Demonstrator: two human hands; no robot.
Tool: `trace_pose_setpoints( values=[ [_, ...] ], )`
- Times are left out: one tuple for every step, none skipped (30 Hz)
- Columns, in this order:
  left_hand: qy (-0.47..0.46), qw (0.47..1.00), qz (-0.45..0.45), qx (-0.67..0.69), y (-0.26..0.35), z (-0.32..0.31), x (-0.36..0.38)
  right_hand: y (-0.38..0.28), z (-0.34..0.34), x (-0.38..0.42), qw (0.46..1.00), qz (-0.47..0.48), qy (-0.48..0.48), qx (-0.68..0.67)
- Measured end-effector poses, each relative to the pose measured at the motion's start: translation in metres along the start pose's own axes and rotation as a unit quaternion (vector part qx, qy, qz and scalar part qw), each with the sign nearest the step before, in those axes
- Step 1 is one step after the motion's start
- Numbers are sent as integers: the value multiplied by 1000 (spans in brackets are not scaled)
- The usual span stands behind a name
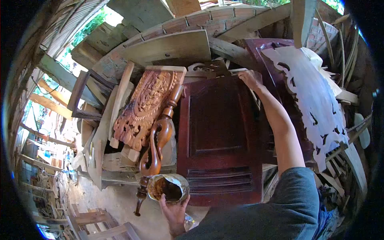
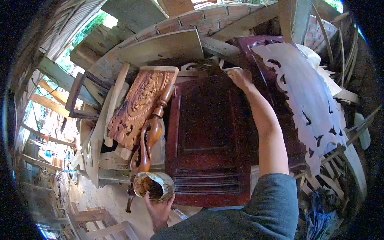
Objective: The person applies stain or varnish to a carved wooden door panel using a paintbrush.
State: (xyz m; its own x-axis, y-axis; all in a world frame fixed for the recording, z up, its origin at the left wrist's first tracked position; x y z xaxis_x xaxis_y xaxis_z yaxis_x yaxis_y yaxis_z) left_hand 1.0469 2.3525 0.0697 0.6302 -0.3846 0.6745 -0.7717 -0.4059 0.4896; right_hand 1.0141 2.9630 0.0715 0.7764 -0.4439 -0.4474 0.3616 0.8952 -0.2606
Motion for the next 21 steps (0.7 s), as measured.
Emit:
trace_pose_setpoints(
  values=[
    [-6,1000,4,8,0,0,1,5,-8,-2,1000,0,2,-7],
    [-21,1000,0,12,0,4,-2,11,-19,-1,1000,-17,-6,0],
    [-11,1000,-3,8,1,7,1,6,-25,3,999,-35,-17,8],
    [5,1000,-13,-1,1,8,2,-3,-33,6,998,-2,-65,26],
    [19,1000,-21,-7,1,9,3,-7,-34,9,997,-2,-70,22],
    [31,999,-19,-11,0,8,5,-21,-33,10,994,22,-109,-5],
    [35,999,-18,-5,-1,8,6,-36,-27,11,987,47,-148,-30],
    [40,999,-16,-10,-2,10,6,-56,-8,12,987,78,-128,-57],
    [44,999,-13,-14,-4,11,6,-59,-3,9,986,80,-133,-54],
    [44,999,-10,-11,-7,12,5,-56,0,5,984,54,-148,-80],
    [42,999,-5,-6,-8,12,2,-56,3,2,981,28,-159,-106],
    [39,999,-2,-2,-8,12,1,-56,10,-1,990,5,-135,-49],
    [36,999,-6,0,-7,12,1,-56,4,-3,990,8,-132,-49],
    [27,999,-13,-13,-7,10,1,-52,-10,-4,989,5,-140,-42],
    [20,999,-20,-26,-7,7,1,-57,-12,-7,988,1,-149,-36],
    [18,1000,-15,-12,-7,4,4,-64,-18,-9,986,3,-164,-24],
    [18,1000,-18,-11,-6,6,4,-72,-25,-12,988,3,-156,-13],
    [0,1000,-12,-5,-7,8,3,-80,-31,-18,986,-2,-166,-8],
    [-17,1000,-7,0,-7,9,3,-87,-38,-24,984,-7,-177,-4],
    [-13,1000,-10,0,-6,10,5,-95,-44,-30,984,-5,-179,-8],
    [-10,1000,-23,-3,-6,12,7,-105,-50,-36,984,8,-175,-13]
  ],
)
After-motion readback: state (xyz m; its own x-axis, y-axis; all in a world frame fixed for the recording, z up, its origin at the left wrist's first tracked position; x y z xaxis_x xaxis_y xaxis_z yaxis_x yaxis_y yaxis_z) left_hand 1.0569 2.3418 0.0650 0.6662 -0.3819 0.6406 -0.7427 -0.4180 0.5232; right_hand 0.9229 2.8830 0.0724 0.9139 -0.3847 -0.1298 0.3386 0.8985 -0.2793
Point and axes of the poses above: each hand's wrist, its own x-axis away from the middle knuckle, its own z-axis out of the back of the hand, y = z × x, the point moved 6 cm from there along -x, towards the middle knuckle, and after that the axes turned 9 degrees about z, right-handed, at the moved point
